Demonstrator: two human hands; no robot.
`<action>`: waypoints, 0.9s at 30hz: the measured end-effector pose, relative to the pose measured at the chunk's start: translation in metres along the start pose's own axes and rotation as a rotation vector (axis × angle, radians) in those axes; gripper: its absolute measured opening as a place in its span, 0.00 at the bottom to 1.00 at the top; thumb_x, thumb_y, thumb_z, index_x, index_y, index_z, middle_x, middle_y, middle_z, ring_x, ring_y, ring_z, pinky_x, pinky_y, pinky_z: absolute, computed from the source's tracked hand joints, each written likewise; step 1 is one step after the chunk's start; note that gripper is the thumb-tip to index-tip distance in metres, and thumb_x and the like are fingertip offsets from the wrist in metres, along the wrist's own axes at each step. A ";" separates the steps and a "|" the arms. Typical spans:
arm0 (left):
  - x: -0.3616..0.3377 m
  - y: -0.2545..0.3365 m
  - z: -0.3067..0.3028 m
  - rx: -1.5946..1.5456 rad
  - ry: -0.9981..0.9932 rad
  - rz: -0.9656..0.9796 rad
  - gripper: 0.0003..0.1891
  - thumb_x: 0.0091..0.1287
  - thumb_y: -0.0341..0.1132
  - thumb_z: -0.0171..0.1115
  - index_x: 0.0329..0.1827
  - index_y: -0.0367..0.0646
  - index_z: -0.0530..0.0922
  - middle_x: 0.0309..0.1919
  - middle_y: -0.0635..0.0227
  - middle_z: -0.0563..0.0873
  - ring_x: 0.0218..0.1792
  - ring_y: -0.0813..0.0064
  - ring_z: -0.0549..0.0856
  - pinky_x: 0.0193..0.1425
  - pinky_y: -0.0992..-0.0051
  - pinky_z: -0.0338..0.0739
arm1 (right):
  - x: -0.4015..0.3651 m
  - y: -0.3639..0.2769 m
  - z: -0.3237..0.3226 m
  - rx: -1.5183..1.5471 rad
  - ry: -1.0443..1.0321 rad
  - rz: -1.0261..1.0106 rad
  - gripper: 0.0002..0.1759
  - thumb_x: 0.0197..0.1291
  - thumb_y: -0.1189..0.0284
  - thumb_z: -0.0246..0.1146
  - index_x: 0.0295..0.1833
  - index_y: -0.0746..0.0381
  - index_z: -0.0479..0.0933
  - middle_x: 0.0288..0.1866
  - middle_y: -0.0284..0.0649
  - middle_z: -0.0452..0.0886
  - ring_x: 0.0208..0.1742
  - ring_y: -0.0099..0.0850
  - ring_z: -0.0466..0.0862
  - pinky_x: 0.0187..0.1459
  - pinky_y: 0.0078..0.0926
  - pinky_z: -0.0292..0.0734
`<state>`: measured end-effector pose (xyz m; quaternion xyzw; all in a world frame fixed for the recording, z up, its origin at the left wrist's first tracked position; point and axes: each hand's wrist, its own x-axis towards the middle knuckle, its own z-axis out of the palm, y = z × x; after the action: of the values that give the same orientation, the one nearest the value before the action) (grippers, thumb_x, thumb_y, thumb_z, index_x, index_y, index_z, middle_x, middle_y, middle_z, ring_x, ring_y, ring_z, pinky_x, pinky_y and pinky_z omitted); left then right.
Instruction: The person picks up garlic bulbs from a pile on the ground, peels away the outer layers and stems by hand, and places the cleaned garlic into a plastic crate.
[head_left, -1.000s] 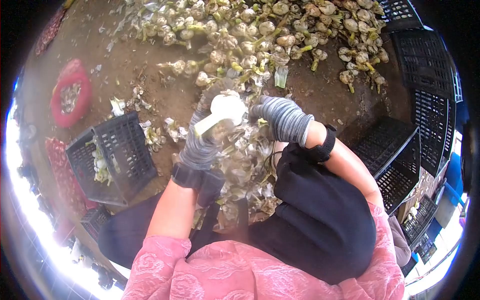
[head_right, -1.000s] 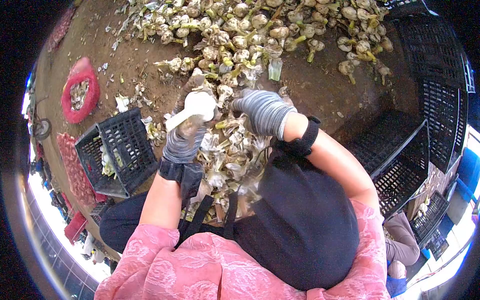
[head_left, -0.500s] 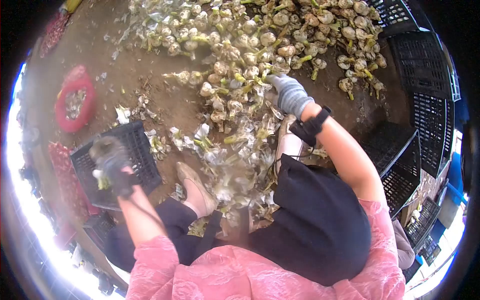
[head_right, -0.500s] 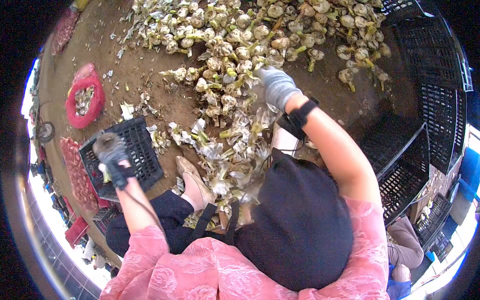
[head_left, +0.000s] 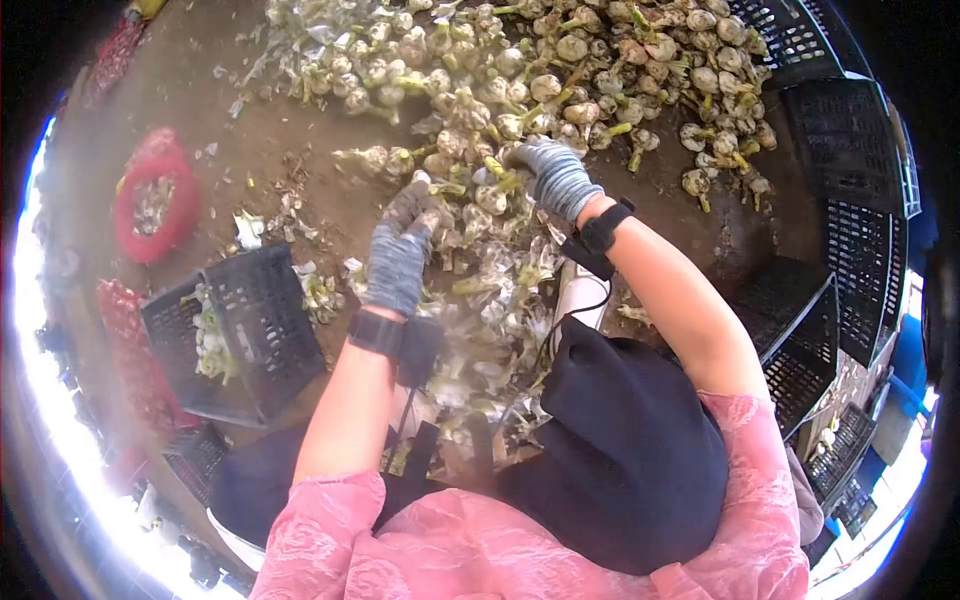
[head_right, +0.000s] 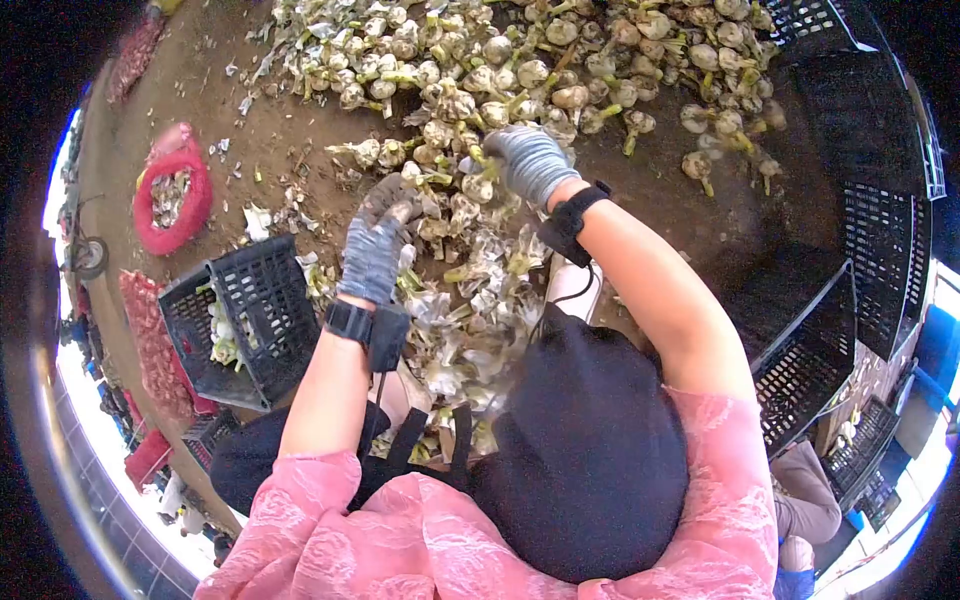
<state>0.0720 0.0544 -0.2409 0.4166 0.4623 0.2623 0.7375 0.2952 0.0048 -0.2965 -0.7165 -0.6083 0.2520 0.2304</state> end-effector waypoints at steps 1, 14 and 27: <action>0.004 -0.008 -0.005 -0.073 -0.026 -0.056 0.14 0.62 0.25 0.54 0.51 0.38 0.73 0.37 0.65 0.81 0.37 0.73 0.82 0.42 0.77 0.78 | 0.001 -0.002 0.005 -0.007 -0.062 -0.050 0.14 0.46 0.70 0.64 0.42 0.59 0.78 0.38 0.47 0.78 0.38 0.45 0.78 0.42 0.33 0.74; -0.008 -0.001 0.005 -0.029 -0.043 -0.051 0.21 0.63 0.37 0.56 0.58 0.44 0.67 0.46 0.62 0.77 0.44 0.72 0.79 0.47 0.70 0.77 | -0.027 -0.020 -0.021 0.175 0.042 -0.281 0.13 0.47 0.74 0.64 0.42 0.58 0.78 0.38 0.43 0.79 0.40 0.42 0.79 0.42 0.30 0.75; -0.026 0.003 0.052 0.213 -0.305 0.334 0.27 0.47 0.25 0.69 0.49 0.45 0.66 0.52 0.62 0.73 0.53 0.72 0.72 0.56 0.73 0.70 | -0.075 -0.068 -0.061 1.326 -0.074 0.346 0.22 0.51 0.56 0.64 0.44 0.62 0.73 0.30 0.32 0.75 0.30 0.20 0.75 0.28 0.17 0.74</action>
<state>0.1075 0.0164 -0.2139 0.5974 0.2954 0.2644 0.6971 0.2731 -0.0602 -0.2007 -0.5017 -0.2097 0.6288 0.5558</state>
